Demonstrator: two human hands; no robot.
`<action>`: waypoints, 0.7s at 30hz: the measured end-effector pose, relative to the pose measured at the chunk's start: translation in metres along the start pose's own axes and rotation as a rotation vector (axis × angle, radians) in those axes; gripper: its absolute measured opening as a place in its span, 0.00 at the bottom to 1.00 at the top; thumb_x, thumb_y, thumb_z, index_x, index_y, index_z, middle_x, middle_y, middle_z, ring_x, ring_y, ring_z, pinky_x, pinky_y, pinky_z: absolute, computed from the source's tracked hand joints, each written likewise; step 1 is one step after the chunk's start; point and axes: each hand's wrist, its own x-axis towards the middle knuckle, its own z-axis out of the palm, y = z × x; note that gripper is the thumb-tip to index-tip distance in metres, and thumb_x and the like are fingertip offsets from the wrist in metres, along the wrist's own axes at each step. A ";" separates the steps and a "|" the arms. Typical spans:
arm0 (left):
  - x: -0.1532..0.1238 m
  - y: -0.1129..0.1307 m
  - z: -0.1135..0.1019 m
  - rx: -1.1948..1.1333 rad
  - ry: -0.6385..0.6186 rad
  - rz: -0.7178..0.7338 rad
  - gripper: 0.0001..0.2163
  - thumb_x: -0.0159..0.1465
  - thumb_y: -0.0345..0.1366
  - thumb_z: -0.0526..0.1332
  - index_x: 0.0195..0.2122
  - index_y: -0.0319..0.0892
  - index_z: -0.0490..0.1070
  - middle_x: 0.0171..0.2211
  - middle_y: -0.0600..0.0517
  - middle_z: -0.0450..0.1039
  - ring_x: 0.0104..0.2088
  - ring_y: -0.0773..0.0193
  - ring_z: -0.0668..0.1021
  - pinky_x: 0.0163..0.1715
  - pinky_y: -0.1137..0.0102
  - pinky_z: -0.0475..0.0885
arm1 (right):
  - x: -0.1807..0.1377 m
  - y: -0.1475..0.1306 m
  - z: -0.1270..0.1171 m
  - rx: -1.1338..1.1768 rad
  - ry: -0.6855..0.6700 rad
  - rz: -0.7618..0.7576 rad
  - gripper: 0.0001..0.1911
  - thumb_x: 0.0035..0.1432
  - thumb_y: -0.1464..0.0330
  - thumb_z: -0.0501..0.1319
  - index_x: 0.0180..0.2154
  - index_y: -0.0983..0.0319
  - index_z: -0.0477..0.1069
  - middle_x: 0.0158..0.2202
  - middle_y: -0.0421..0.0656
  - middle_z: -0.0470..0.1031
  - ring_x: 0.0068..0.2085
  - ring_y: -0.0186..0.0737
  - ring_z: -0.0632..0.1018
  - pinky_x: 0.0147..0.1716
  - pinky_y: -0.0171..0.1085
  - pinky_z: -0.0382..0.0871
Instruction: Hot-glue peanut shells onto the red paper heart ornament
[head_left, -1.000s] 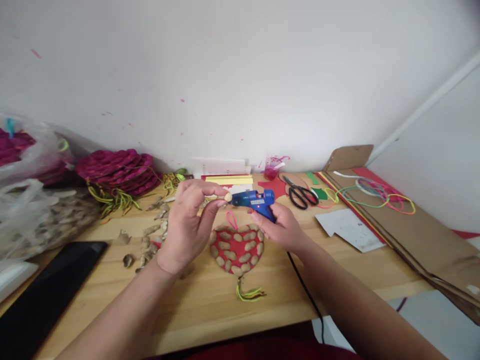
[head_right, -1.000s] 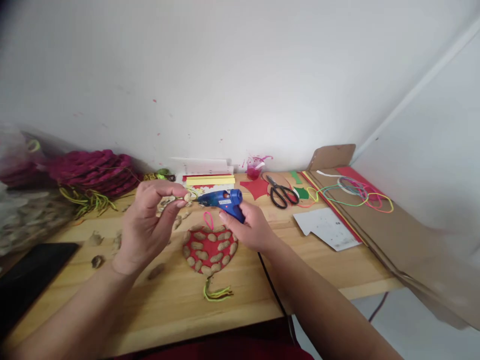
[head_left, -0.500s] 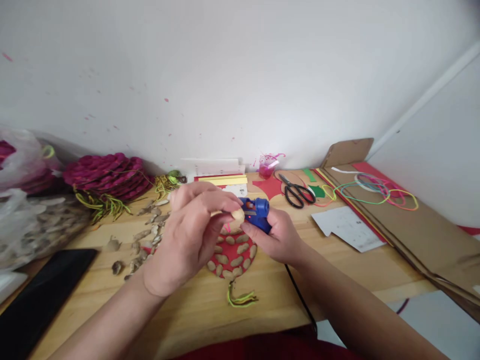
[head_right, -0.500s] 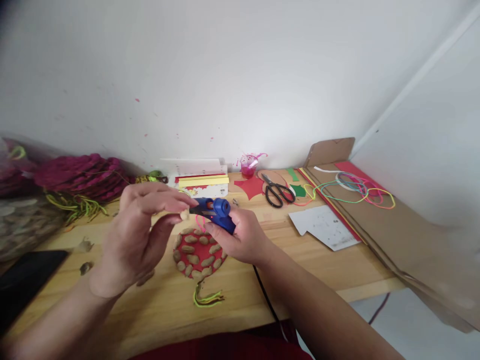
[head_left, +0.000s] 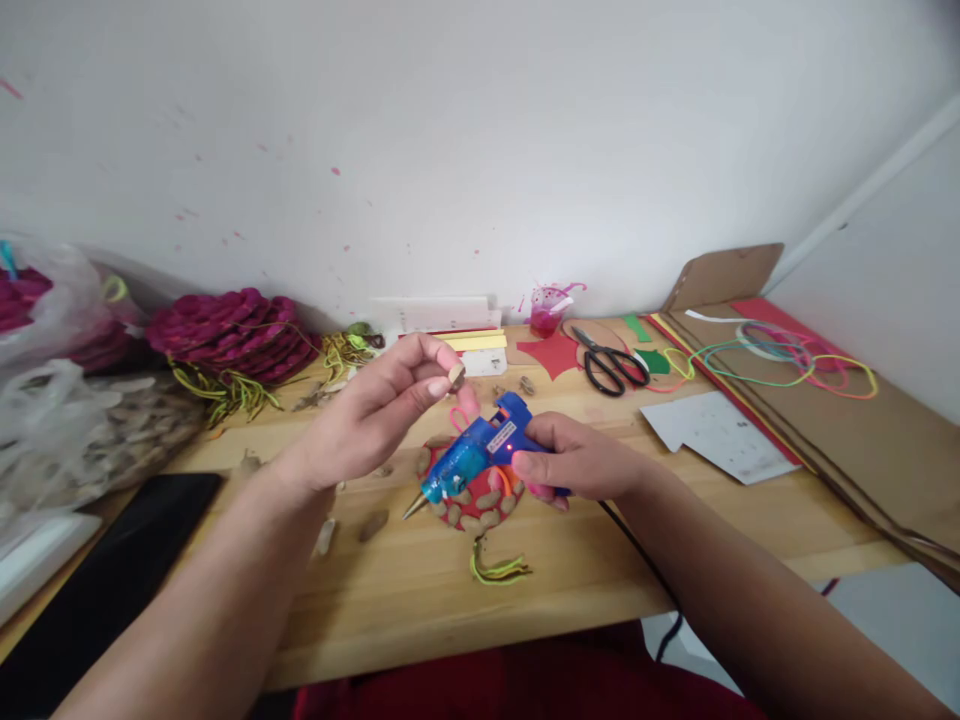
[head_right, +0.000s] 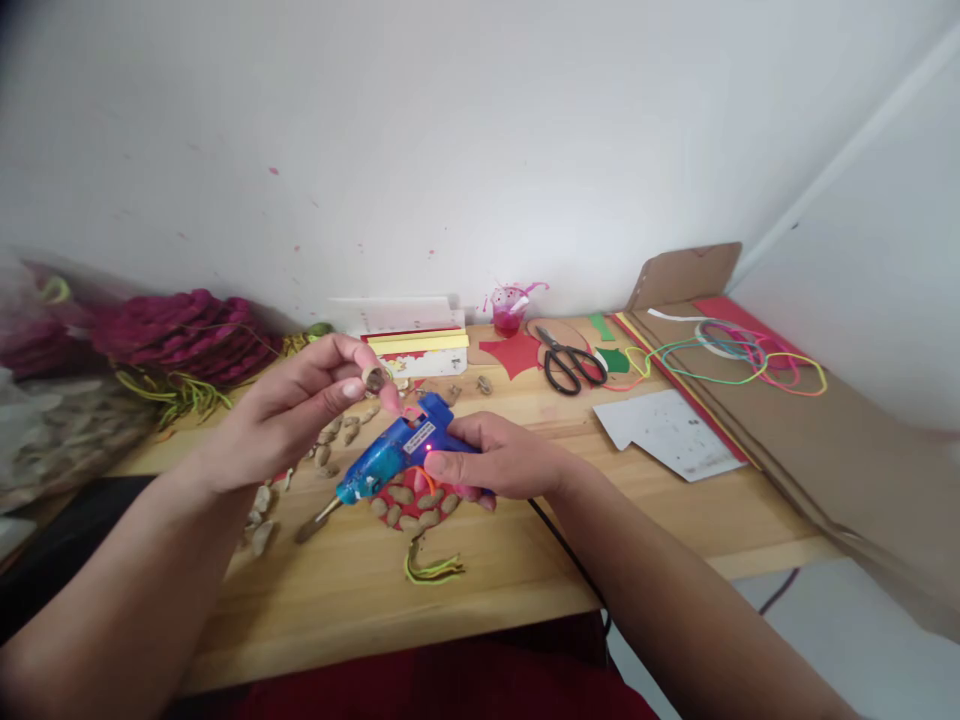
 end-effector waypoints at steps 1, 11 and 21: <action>0.000 -0.001 0.001 -0.016 0.014 0.000 0.09 0.72 0.44 0.61 0.45 0.45 0.69 0.38 0.47 0.79 0.36 0.59 0.81 0.40 0.63 0.78 | 0.000 0.001 0.000 0.001 -0.015 0.001 0.24 0.63 0.48 0.64 0.32 0.63 0.71 0.22 0.35 0.67 0.20 0.27 0.68 0.16 0.26 0.64; -0.003 -0.010 0.009 -0.133 -0.068 0.006 0.06 0.73 0.40 0.60 0.47 0.45 0.68 0.39 0.46 0.80 0.41 0.58 0.83 0.42 0.63 0.79 | 0.002 0.003 0.003 0.092 -0.072 0.024 0.24 0.64 0.47 0.64 0.35 0.63 0.72 0.21 0.33 0.67 0.18 0.26 0.66 0.15 0.26 0.60; 0.000 -0.018 0.014 -0.286 -0.059 0.043 0.07 0.71 0.37 0.63 0.45 0.40 0.70 0.37 0.47 0.77 0.40 0.63 0.79 0.43 0.69 0.74 | 0.003 0.006 0.003 0.152 -0.030 0.056 0.26 0.60 0.46 0.67 0.31 0.62 0.68 0.19 0.33 0.66 0.16 0.25 0.63 0.12 0.25 0.57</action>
